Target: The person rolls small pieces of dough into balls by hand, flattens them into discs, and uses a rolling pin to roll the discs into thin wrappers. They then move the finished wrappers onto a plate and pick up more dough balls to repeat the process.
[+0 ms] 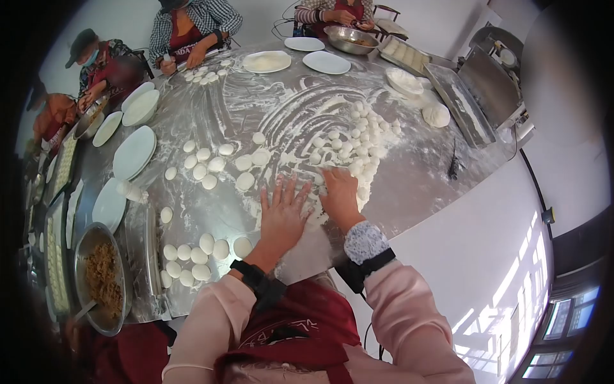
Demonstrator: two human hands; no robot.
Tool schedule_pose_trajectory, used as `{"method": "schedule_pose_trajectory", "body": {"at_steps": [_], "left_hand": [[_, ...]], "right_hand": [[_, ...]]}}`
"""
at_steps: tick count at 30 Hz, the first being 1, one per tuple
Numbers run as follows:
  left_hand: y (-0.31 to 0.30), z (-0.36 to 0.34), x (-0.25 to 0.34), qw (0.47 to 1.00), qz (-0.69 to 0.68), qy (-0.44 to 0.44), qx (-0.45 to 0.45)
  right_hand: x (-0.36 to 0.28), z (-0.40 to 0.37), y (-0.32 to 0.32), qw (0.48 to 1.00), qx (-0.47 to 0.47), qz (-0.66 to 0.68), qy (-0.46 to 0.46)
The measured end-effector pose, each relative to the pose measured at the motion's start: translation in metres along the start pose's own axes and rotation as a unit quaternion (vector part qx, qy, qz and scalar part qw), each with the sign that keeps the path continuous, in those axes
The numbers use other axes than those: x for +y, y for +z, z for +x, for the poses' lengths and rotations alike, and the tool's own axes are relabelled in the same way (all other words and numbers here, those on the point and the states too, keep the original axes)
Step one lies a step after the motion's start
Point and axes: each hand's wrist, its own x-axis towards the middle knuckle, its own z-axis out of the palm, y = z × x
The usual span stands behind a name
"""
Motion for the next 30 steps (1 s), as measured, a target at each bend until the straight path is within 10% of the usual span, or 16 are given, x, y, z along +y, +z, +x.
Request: {"method": "schedule_pose_trajectory", "body": {"at_steps": [17, 25, 30], "left_hand": [[-0.053, -0.013, -0.024, 0.996, -0.043, -0.076, -0.020], [0.002, -0.006, 0.007, 0.999, -0.019, 0.026, -0.004], [-0.001, -0.008, -0.001, 0.999, -0.016, 0.018, 0.029]], "right_hand": [[-0.070, -0.063, -0.001, 0.970, -0.044, 0.238, -0.028], [0.005, -0.032, -0.023, 0.991, -0.003, -0.113, 0.072], [-0.004, -0.023, -0.025, 0.995, -0.029, -0.071, 0.065]]}}
